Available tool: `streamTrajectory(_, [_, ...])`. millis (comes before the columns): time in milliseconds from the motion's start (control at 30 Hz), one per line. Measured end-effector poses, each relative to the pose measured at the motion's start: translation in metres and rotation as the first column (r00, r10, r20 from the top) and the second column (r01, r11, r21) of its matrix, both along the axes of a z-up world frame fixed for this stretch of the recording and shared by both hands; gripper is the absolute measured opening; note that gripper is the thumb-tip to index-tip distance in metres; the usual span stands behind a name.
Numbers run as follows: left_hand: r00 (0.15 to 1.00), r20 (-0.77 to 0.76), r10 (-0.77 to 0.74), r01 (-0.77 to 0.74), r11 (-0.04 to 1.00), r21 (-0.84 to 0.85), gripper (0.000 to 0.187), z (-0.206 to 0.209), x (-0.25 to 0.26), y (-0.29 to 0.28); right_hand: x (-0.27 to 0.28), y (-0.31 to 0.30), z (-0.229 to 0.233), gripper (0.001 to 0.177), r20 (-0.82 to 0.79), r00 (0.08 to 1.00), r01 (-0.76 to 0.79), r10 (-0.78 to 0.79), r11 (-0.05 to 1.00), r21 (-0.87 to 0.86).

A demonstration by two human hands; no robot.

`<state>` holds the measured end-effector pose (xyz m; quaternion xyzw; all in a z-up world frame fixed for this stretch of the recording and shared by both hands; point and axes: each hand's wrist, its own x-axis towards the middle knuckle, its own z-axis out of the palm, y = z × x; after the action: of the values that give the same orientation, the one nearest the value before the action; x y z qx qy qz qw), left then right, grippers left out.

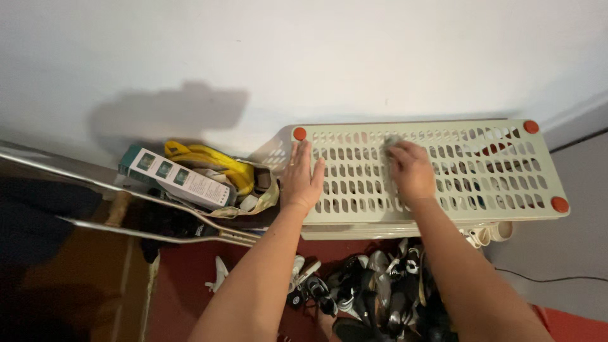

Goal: The person wipes the surfaces of a white plastic shoe rack using a cloth. They clean the top shelf and then move to the lower shelves, wiping the slatted surfaces and edges.

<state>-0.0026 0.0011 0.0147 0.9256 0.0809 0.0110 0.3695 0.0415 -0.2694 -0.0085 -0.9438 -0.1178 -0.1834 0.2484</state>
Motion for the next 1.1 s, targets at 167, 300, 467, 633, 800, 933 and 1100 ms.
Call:
streamTrajectory(167, [0.997, -0.069, 0.033, -0.038, 0.996, -0.075, 0.065, 0.003, -0.001, -0.002, -0.002, -0.058, -0.002, 0.020, 0.072, 0.991, 0.110, -0.110, 0.994, 0.005])
streamTrajectory(300, [0.999, 0.020, 0.048, -0.046, 0.995, -0.085, 0.064, 0.005, -0.002, 0.000, -0.014, -0.077, -0.001, 0.024, 0.207, 0.952, 0.275, -0.226, 0.928, -0.251])
streamTrajectory(467, [0.993, -0.088, 0.074, -0.083, 0.991, -0.108, 0.062, 0.003, -0.003, 0.001, -0.019, -0.061, 0.006, 0.033, 0.035, 0.904, 0.427, -0.426, 0.904, -0.016])
streamTrajectory(633, [0.997, 0.061, 0.055, -0.048, 0.993, -0.104, 0.061, -0.010, 0.001, -0.001, -0.028, -0.005, 0.018, 0.024, -0.061, 0.932, 0.360, -0.358, 0.932, 0.035])
streamTrajectory(800, [0.991, 0.132, 0.010, 0.003, 0.995, -0.098, 0.060, -0.024, 0.003, 0.000, -0.046, 0.081, 0.023, 0.027, -0.049, 0.985, 0.170, -0.167, 0.981, 0.093])
streamTrajectory(933, [0.990, 0.136, -0.027, 0.039, 0.996, -0.085, 0.059, -0.029, 0.001, 0.003, -0.066, 0.141, 0.020, 0.035, -0.059, 0.998, 0.045, -0.031, 0.970, 0.238])
streamTrajectory(1100, [0.995, 0.103, 0.000, 0.013, 0.992, -0.127, 0.052, -0.026, 0.000, 0.002, -0.065, 0.142, 0.010, 0.041, -0.166, 0.984, 0.125, -0.063, 0.911, 0.393])
